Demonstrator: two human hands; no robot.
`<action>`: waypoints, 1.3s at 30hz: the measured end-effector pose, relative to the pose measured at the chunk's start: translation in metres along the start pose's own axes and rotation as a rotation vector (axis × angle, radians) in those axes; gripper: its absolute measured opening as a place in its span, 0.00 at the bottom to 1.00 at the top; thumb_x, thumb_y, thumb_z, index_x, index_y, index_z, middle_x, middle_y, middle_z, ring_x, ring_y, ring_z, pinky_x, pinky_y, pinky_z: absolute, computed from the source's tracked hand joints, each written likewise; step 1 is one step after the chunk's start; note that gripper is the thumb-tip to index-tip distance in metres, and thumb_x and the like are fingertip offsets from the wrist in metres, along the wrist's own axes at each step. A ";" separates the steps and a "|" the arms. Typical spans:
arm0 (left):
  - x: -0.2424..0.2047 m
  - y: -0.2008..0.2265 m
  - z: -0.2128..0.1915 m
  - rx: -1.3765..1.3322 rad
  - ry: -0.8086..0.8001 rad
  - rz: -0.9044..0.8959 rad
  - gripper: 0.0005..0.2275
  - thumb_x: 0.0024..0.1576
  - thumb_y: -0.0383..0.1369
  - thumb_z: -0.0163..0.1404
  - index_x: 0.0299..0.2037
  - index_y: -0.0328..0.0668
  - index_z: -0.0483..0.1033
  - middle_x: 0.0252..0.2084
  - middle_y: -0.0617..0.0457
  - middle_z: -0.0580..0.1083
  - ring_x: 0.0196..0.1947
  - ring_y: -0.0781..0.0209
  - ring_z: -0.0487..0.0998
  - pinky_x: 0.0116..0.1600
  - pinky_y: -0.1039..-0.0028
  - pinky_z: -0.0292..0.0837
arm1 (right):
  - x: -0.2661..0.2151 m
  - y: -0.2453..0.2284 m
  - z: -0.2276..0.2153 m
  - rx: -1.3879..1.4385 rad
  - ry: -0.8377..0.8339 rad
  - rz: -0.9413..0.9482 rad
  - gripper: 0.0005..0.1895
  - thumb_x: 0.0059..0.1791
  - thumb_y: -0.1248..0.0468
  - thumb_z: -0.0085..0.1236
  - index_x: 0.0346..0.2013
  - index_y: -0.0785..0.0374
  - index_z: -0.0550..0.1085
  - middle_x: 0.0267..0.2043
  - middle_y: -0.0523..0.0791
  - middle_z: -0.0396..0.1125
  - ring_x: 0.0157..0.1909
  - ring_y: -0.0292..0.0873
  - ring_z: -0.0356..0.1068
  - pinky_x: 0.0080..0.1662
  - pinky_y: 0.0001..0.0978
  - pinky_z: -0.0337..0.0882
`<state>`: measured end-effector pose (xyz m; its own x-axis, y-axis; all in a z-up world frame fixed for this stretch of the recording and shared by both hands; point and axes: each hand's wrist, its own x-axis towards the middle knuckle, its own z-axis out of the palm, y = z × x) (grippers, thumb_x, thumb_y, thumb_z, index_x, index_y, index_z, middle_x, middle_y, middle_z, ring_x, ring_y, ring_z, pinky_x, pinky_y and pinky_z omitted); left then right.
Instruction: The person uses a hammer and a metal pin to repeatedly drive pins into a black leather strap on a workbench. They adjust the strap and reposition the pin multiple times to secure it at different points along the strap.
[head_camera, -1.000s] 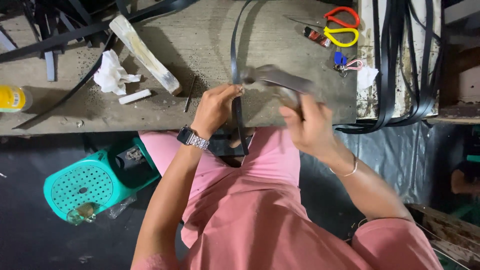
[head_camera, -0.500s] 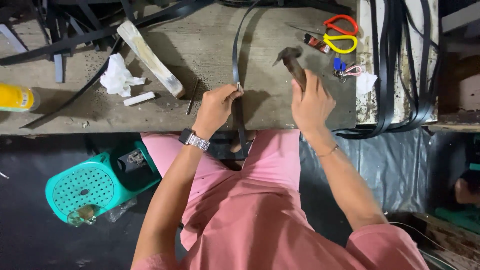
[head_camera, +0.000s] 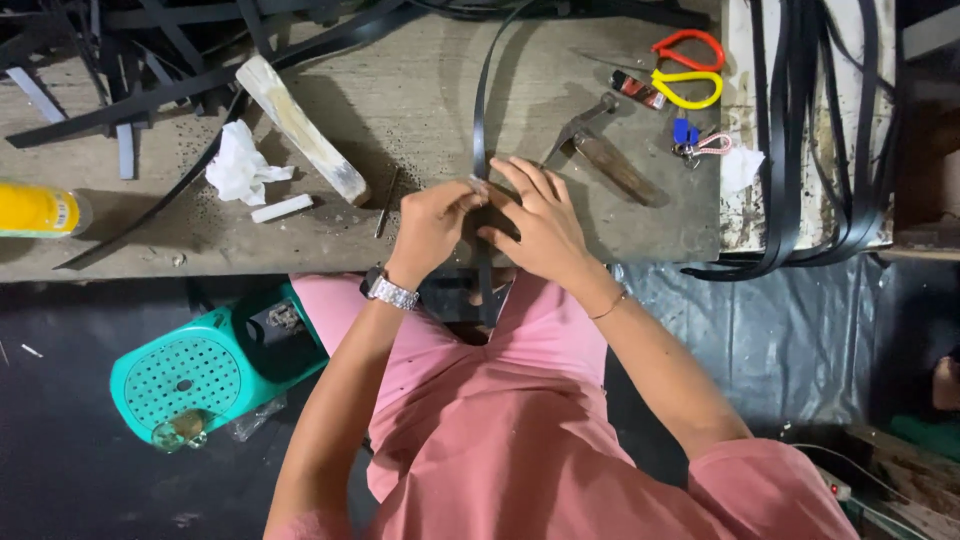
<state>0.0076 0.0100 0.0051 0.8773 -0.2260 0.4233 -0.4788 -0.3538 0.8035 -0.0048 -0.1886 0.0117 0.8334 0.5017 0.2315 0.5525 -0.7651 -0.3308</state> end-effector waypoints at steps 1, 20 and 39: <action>-0.002 -0.005 -0.001 -0.002 -0.005 -0.003 0.03 0.61 0.20 0.56 0.36 0.37 0.79 0.29 0.50 0.78 0.33 0.49 0.83 0.37 0.68 0.80 | -0.003 0.000 0.001 0.002 -0.002 0.006 0.26 0.51 0.47 0.60 0.58 0.59 0.74 0.71 0.50 0.58 0.72 0.55 0.54 0.65 0.57 0.56; 0.011 -0.010 0.008 -0.177 0.043 -0.105 0.03 0.62 0.19 0.54 0.41 0.30 0.81 0.31 0.41 0.81 0.35 0.44 0.85 0.36 0.62 0.83 | -0.005 0.008 0.001 0.061 -0.091 0.065 0.36 0.50 0.37 0.55 0.63 0.57 0.70 0.74 0.48 0.54 0.76 0.49 0.49 0.65 0.51 0.54; 0.002 -0.015 0.013 -0.052 -0.024 0.035 0.05 0.60 0.14 0.53 0.38 0.29 0.79 0.29 0.44 0.78 0.29 0.48 0.80 0.38 0.68 0.78 | -0.023 0.060 -0.040 -0.572 0.141 0.466 0.23 0.55 0.48 0.62 0.53 0.64 0.75 0.51 0.48 0.60 0.57 0.52 0.57 0.55 0.52 0.48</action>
<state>0.0158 0.0033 -0.0118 0.8588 -0.2598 0.4417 -0.5063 -0.2974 0.8095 0.0083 -0.2625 0.0232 0.9492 0.0477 0.3112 0.0190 -0.9953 0.0947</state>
